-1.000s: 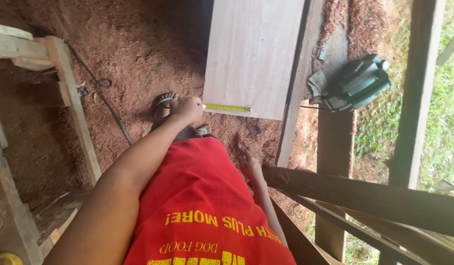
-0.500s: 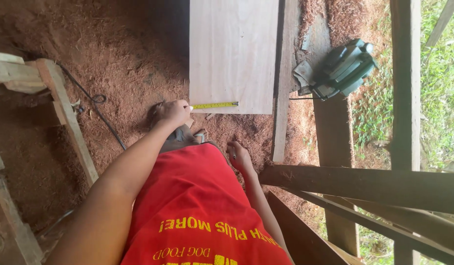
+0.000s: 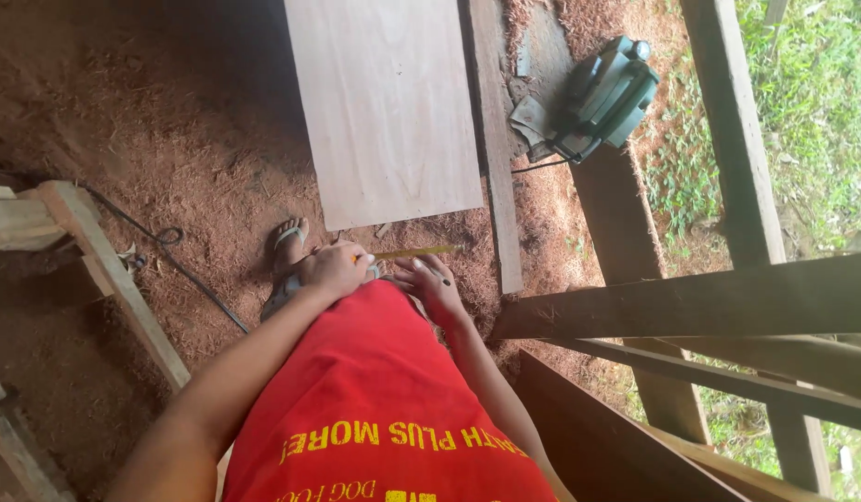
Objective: Measuring and marking points on a wooden board using a tape measure and a pencil.
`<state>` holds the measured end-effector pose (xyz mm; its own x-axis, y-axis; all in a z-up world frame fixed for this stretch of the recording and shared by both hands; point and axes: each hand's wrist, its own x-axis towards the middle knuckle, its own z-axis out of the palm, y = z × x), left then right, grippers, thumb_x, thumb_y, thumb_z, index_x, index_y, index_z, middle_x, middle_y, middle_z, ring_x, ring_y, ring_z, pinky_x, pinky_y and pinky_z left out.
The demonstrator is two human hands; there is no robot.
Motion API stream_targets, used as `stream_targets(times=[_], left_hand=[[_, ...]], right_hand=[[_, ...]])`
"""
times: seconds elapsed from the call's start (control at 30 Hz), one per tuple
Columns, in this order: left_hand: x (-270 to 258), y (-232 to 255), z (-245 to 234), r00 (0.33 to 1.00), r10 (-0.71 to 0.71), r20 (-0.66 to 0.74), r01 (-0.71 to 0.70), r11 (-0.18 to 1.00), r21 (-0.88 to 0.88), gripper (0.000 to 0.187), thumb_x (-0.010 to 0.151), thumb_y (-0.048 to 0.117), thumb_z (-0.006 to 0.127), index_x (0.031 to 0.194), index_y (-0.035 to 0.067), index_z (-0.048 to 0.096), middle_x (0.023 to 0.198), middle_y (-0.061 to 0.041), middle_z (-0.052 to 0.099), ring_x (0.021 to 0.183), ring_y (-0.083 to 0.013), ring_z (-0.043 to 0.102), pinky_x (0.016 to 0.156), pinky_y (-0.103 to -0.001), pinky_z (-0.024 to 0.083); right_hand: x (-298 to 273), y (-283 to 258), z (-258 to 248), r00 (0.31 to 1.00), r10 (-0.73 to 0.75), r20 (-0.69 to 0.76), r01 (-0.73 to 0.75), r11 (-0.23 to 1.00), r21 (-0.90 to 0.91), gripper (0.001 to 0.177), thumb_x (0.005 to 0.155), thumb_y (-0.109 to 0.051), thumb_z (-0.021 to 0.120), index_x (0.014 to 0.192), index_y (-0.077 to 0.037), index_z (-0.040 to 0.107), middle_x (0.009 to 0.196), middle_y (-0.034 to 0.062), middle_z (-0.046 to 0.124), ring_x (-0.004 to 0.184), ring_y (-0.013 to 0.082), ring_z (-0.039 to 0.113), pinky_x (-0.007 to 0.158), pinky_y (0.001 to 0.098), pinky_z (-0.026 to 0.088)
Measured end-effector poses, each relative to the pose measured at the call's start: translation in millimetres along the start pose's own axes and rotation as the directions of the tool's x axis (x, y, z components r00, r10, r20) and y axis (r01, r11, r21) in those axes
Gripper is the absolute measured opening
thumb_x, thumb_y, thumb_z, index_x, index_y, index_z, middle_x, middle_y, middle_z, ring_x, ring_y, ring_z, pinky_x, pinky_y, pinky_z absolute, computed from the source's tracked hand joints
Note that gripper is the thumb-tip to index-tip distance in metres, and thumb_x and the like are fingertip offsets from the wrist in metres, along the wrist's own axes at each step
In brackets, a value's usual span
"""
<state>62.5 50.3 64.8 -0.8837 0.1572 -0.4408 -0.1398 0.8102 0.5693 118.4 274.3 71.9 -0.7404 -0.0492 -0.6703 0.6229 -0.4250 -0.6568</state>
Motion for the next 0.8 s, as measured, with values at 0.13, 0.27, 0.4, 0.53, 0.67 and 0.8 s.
stream_targets(times=[0.13,0.27,0.4,0.53,0.67,0.8], left_hand=[[-1.4,4.4,-13.7,0.999,0.048,0.016,-0.047,0.998,-0.041,0.027,0.090,0.044,0.065,0.100,0.023,0.079,0.107,-0.007,0.076,0.100,-0.0326,0.071,0.084,-0.048,0.054],[5.9,-4.1,-57.0,0.999,-0.009,-0.040,0.012,0.995,0.099,0.038,0.087,0.048,0.069,0.117,0.024,0.074,0.106,-0.013,0.073,0.101,-0.0354,0.069,0.084,-0.050,0.054],[26.8,-56.2,-73.8,0.994,0.042,-0.104,-0.022,0.983,0.181,0.030,0.093,0.040,0.064,0.116,0.026,0.076,0.112,-0.011,0.074,0.104,-0.0363,0.069,0.087,-0.051,0.054],[34.2,-69.8,-77.9,0.999,-0.017,-0.049,0.028,0.974,0.223,0.026,0.095,0.041,0.064,0.112,0.025,0.077,0.113,-0.011,0.074,0.107,-0.0378,0.067,0.089,-0.052,0.053],[36.9,-73.5,-76.8,0.998,-0.053,-0.037,0.059,0.981,0.186,0.027,0.095,0.041,0.064,0.113,0.025,0.077,0.116,-0.012,0.074,0.107,-0.0376,0.068,0.089,-0.052,0.054],[41.7,-59.1,-82.1,0.985,-0.169,0.020,0.162,0.970,0.182,0.029,0.094,0.043,0.064,0.114,0.027,0.077,0.114,-0.011,0.075,0.109,-0.0364,0.069,0.091,-0.052,0.053]], right_hand=[[18.1,-1.5,13.4,0.996,-0.038,-0.078,0.047,0.992,0.121,0.024,0.103,-0.015,0.055,0.123,-0.001,0.057,0.115,0.0185,0.071,0.094,0.0222,0.073,0.082,0.0350,0.062],[50.8,-27.8,2.3,0.924,-0.064,-0.376,0.093,0.994,0.057,0.020,0.103,-0.015,0.057,0.113,0.002,0.061,0.094,0.0164,0.072,0.074,0.0186,0.069,0.062,0.0294,0.058],[79.7,-52.1,-2.7,0.870,-0.147,-0.471,0.181,0.983,0.026,0.018,0.101,-0.015,0.060,0.100,0.003,0.063,0.081,0.0130,0.073,0.063,0.0145,0.070,0.047,0.0248,0.051],[103.6,-37.9,-4.2,0.862,-0.208,-0.461,0.168,0.978,-0.126,0.018,0.099,-0.015,0.064,0.097,0.002,0.067,0.080,0.0120,0.073,0.060,0.0126,0.068,0.050,0.0237,0.054],[113.4,-30.3,-2.3,0.836,-0.254,-0.486,0.191,0.966,-0.176,0.017,0.095,-0.014,0.069,0.097,0.002,0.065,0.081,0.0130,0.073,0.061,0.0128,0.068,0.052,0.0252,0.059],[120.1,-27.4,-4.9,0.805,-0.260,-0.533,0.237,0.965,-0.113,0.021,0.093,-0.014,0.073,0.098,0.002,0.059,0.082,0.0127,0.070,0.061,0.0132,0.067,0.053,0.0265,0.060]])
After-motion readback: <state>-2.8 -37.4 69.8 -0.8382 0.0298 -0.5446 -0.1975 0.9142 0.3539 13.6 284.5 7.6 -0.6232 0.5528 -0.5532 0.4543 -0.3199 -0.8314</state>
